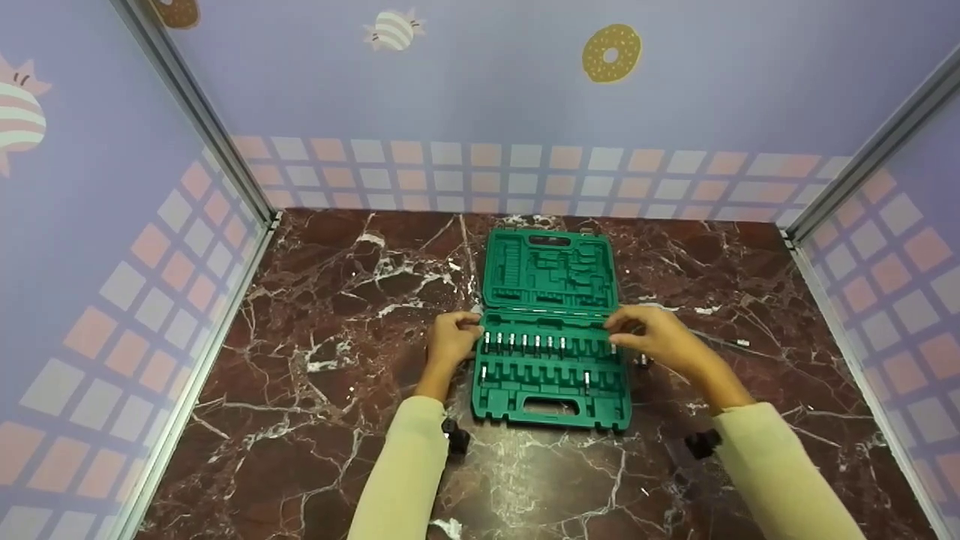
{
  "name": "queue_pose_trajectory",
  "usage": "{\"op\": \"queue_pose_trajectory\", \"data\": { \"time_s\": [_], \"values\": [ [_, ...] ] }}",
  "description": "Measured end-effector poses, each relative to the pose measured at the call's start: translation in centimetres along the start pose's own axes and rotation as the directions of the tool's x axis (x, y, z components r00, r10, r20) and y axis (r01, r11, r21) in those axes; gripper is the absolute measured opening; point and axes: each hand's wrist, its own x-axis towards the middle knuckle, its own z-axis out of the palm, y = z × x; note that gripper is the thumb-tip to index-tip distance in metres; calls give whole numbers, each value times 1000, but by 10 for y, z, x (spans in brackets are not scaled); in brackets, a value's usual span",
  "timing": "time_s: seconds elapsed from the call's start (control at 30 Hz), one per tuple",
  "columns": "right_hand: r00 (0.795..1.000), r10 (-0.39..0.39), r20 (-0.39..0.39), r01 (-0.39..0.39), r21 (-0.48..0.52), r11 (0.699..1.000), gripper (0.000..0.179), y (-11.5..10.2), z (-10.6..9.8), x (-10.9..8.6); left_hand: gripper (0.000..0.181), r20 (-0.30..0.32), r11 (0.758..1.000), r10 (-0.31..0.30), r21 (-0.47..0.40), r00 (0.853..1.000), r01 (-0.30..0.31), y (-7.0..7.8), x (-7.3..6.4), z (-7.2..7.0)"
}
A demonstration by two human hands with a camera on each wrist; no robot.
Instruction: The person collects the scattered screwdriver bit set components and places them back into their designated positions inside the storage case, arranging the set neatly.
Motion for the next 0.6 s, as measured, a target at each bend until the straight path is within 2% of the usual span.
{"op": "queue_pose_trajectory", "data": {
  "time_s": [0.37, 0.47, 0.6],
  "values": [
    [995, -12, 98, 18, -60, 998, 27, 6, -30, -39, 18, -3, 1000, -7, -7, 1000, 7, 0, 1, 0],
    [990, -26, 140, 31, -37, 999, 30, 10, -37, -49, 19, 1, 1000, -9, -18, 1000, 9, 0, 0, 0],
    [977, -46, 210, 36, 52, 998, 33, 14, -44, -64, 19, 11, 1000, -15, -22, 1000, 15, -1, 0, -1]
  ]
}}
